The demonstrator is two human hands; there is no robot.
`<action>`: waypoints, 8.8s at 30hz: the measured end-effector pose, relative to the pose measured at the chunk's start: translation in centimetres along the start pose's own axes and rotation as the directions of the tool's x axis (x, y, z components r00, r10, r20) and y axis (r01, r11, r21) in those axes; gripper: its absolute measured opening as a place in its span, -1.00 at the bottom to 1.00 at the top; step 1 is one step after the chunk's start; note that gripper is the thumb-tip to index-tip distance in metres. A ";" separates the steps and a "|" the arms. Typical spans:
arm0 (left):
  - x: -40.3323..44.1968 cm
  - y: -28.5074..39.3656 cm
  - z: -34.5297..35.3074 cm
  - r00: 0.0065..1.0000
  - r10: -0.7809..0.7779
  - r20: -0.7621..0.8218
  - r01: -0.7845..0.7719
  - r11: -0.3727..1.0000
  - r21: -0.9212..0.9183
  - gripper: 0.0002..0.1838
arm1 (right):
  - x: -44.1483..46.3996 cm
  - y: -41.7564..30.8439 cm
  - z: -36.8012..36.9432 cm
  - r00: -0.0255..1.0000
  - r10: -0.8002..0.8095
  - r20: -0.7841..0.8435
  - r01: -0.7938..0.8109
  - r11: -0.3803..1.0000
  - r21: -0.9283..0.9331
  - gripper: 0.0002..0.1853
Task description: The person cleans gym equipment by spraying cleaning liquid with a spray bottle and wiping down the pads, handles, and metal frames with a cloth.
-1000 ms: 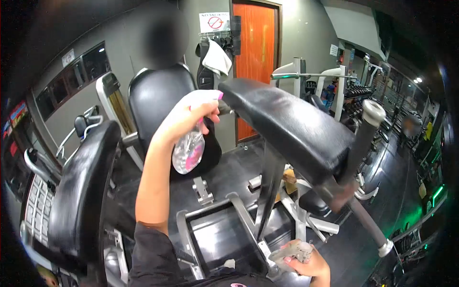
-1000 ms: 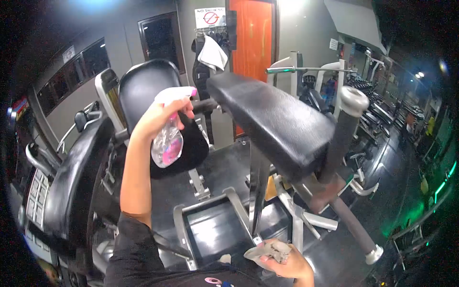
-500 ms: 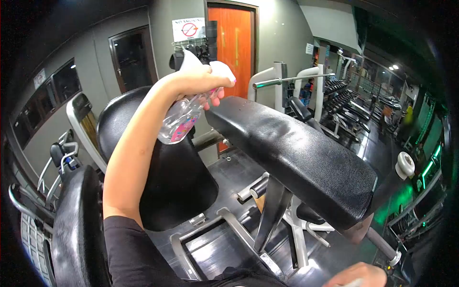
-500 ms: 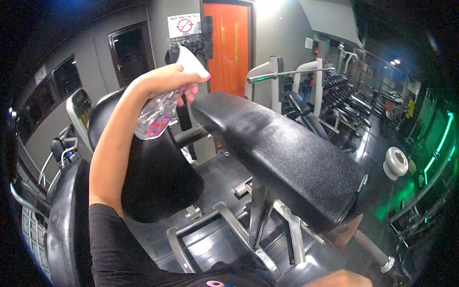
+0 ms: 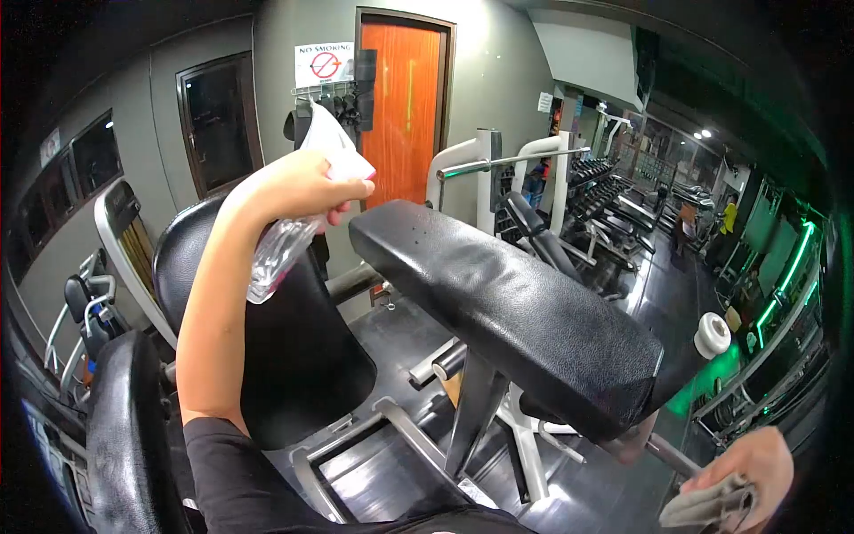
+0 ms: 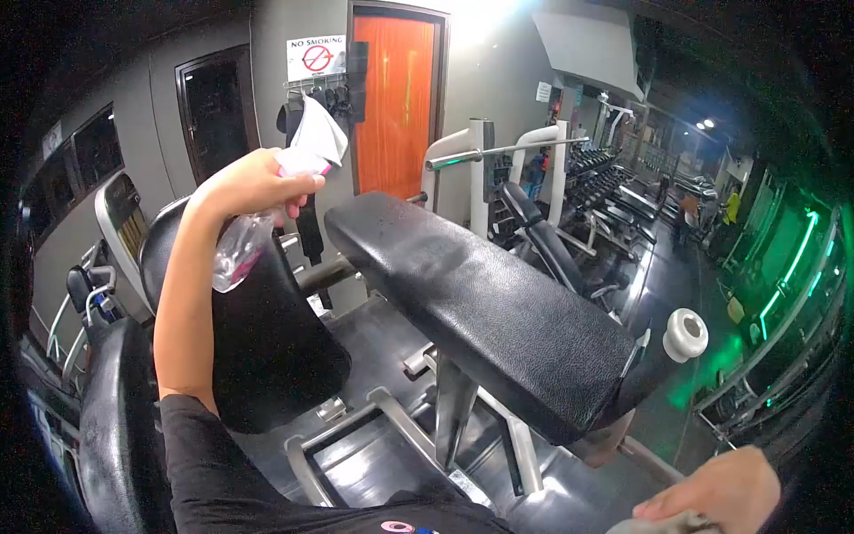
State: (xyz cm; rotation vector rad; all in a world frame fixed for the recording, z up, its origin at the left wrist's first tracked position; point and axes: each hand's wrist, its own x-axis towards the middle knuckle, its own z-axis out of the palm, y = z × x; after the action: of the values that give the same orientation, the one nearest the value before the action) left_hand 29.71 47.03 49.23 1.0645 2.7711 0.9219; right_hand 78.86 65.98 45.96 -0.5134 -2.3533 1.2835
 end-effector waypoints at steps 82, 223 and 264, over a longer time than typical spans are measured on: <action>-0.1 -6.6 0.1 0.850 0.467 -0.243 -0.518 0.660 -0.543 -0.65 | 50.6 1.2 36.2 0.527 -0.517 0.674 0.845 0.404 -0.350 -0.52; -3.3 -3.3 4.1 0.935 0.353 0.031 -0.303 0.844 -0.442 -0.65 | 35.1 2.3 19.3 0.685 -0.526 0.504 0.702 0.291 -0.650 -0.49; -1.3 -5.0 5.0 0.955 0.297 -0.001 -0.281 0.901 -0.331 -0.68 | 41.8 1.3 34.0 0.640 -0.682 0.353 0.689 0.305 -0.658 -0.81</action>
State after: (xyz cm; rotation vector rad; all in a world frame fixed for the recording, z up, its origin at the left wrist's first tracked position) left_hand 28.81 45.85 42.19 1.4318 2.3377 1.3117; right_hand 26.07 63.64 35.43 0.3412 -2.5418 -0.1603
